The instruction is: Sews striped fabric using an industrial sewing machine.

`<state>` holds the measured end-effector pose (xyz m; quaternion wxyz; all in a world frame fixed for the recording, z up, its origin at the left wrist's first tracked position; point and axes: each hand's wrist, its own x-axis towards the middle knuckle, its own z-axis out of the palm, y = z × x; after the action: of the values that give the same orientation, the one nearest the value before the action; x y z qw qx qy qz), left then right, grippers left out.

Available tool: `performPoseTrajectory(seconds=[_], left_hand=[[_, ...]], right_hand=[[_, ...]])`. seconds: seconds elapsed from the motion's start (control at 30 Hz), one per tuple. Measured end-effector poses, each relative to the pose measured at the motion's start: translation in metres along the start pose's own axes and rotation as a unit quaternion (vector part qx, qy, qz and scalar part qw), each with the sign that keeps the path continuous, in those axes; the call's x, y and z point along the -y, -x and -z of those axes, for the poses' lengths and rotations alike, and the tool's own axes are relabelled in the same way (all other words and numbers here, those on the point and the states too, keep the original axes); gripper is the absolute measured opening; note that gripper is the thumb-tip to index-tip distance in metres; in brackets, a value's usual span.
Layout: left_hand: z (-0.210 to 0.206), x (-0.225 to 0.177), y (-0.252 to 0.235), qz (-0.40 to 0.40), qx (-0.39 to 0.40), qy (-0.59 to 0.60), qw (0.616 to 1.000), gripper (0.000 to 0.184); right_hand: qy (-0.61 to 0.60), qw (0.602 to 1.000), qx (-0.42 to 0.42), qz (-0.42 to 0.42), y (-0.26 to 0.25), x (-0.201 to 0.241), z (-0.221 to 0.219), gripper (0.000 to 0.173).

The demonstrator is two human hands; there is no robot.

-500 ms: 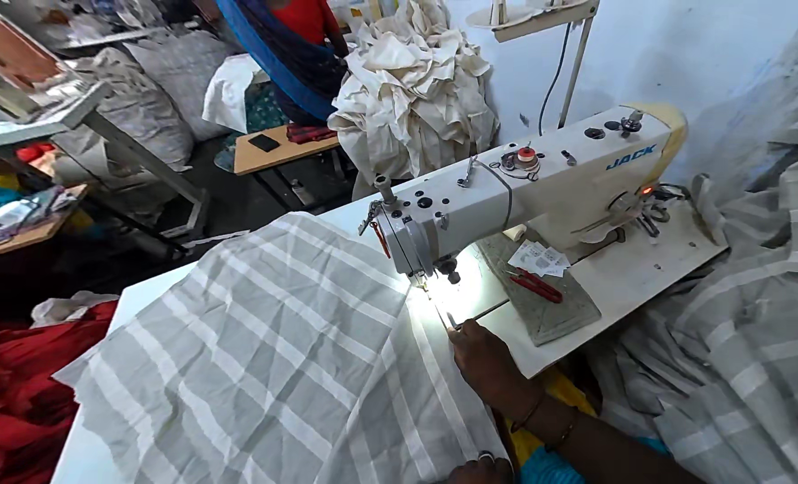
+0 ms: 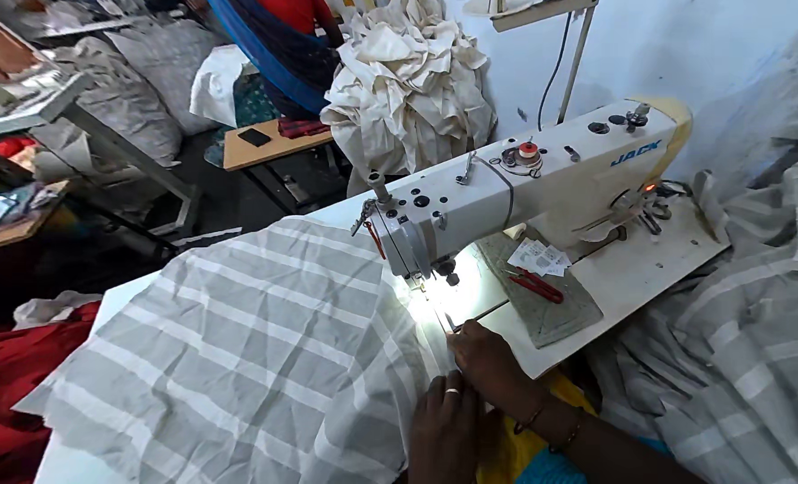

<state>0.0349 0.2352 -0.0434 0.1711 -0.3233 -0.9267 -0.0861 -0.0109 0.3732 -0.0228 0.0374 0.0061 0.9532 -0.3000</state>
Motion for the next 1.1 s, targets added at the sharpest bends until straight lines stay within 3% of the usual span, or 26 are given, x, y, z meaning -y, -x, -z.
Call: performPoseTrajectory(seconds=[0.1,0.27,0.47,0.6,0.67,0.73,0.9,1.0,1.1], left_hand=[[-0.011,0.012,-0.001,0.013,0.000,0.000,1.000,0.036],[-0.031,0.041,-0.019,0.021,-0.026,0.017,0.999,0.038],[-0.043,0.080,-0.073,-0.015,-0.076,0.012,0.997,0.015],[-0.043,0.103,-0.090,-0.008,-0.043,0.103,0.994,0.024],[-0.042,0.102,-0.085,-0.006,-0.060,0.082,0.995,0.033],[-0.044,0.099,-0.081,0.021,-0.090,0.060,0.994,0.036],[-0.045,0.097,-0.083,0.074,-0.087,0.070,0.991,0.019],[-0.042,0.097,-0.083,0.064,-0.072,0.067,0.993,0.022],[-0.041,0.098,-0.082,0.066,-0.072,0.066,0.993,0.025]], right_hand=[[0.008,1.000,-0.008,0.007,0.003,0.001,-0.002,0.030],[0.053,0.995,-0.076,0.038,-0.006,0.000,-0.012,0.021],[0.073,0.995,0.016,0.065,-0.046,-0.004,0.018,0.018],[0.078,0.973,-0.107,0.190,-0.065,-0.029,0.005,0.008],[0.087,0.961,-0.129,0.227,-0.067,-0.037,0.001,0.008],[0.053,0.970,-0.116,0.205,-0.066,-0.036,0.008,0.012],[0.021,0.978,-0.140,0.152,-0.071,-0.032,0.010,0.009],[0.077,0.970,-0.116,0.197,-0.071,-0.037,0.013,0.013],[0.131,0.937,-0.156,0.285,-0.072,-0.045,0.007,0.015]])
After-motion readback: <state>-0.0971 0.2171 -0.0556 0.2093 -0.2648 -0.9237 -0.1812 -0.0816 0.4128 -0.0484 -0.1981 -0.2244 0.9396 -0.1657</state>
